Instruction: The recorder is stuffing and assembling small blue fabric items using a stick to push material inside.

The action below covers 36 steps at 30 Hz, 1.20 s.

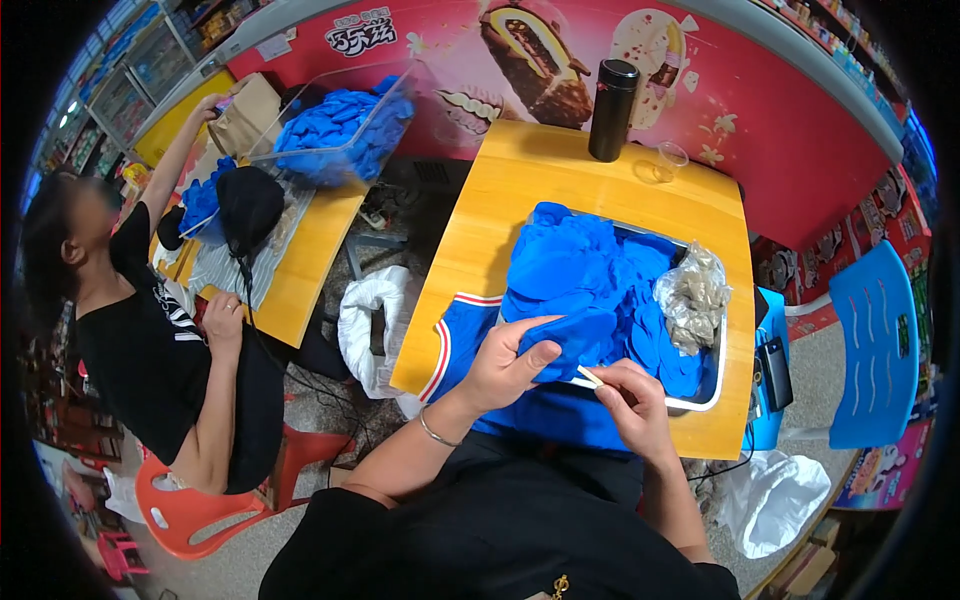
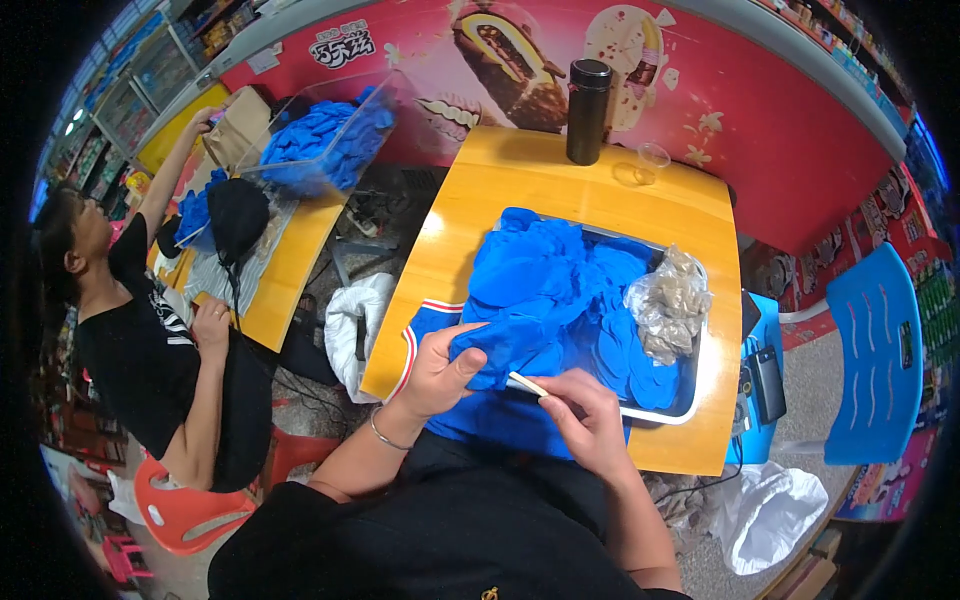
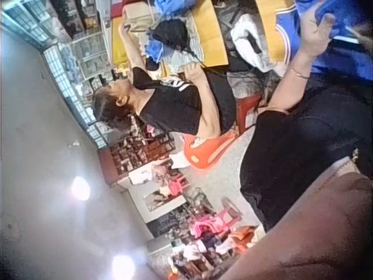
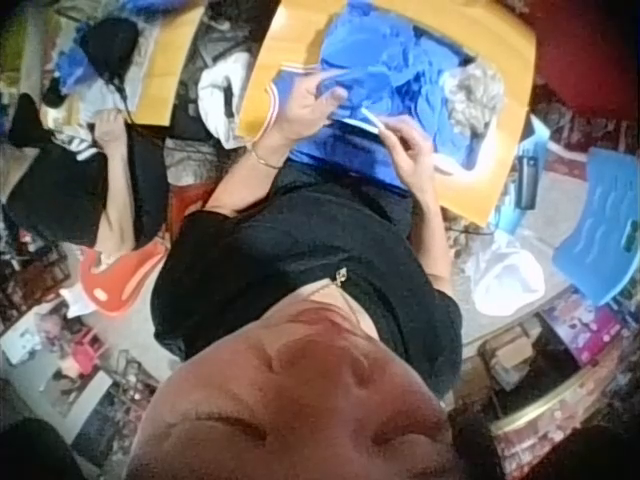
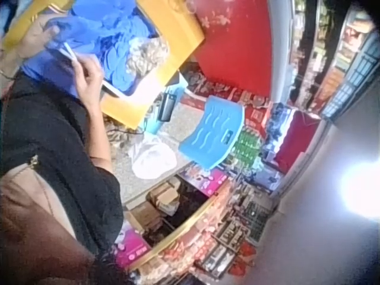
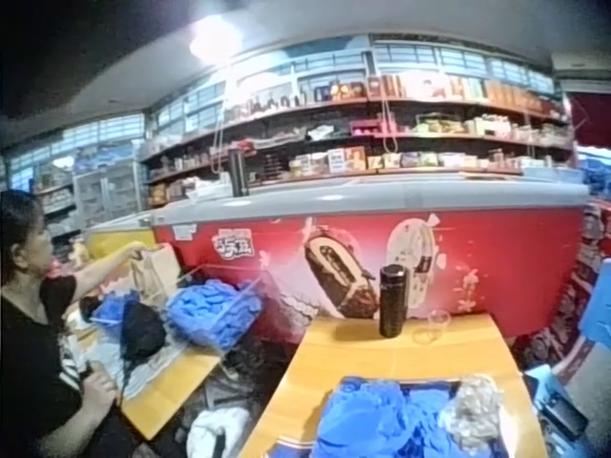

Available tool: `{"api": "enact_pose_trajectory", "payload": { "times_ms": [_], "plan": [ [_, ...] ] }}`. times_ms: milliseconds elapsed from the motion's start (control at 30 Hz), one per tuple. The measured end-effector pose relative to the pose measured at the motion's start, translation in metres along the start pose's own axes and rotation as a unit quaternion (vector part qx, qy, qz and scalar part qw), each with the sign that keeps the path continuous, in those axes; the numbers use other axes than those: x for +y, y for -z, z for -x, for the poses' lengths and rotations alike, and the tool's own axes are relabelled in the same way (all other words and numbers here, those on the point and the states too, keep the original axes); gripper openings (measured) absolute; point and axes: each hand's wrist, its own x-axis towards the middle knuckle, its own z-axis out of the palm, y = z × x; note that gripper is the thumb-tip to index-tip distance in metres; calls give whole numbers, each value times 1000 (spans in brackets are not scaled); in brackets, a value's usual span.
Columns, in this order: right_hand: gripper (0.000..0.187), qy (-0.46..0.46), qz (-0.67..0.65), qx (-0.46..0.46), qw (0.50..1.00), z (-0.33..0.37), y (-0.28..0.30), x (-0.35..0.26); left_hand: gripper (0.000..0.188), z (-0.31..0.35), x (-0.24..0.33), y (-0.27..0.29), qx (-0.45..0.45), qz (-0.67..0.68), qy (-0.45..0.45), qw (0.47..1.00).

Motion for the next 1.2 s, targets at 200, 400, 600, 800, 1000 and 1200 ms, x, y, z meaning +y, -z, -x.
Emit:
{"api": "enact_pose_trajectory", "payload": {
  "times_ms": [200, 400, 600, 800, 1000, 1200],
  "plan": [
    [20, -165, -263, -22, 950, 9, 0, 1, 48, 2, -12, -3, -12, 108, 12, 994],
    [19, -105, -228, 3, 968, 3, 5, -1, 56, -5, 4, -4, -46, 5, 46, 998],
    [17, -20, -37, -6, 999, 1, 10, -5, 51, -11, 16, 9, -16, -54, -100, 993],
    [19, -13, 10, -2, 1000, 4, 6, -4, 27, -7, 14, -11, 48, -98, -76, 991],
    [20, 54, 54, 16, 997, 6, 10, -1, 47, -5, 3, -7, 105, -86, -84, 987],
    [18, 23, -21, -11, 999, 2, 7, -7, 59, -9, -2, -12, 90, -93, -127, 983]
  ]
}}
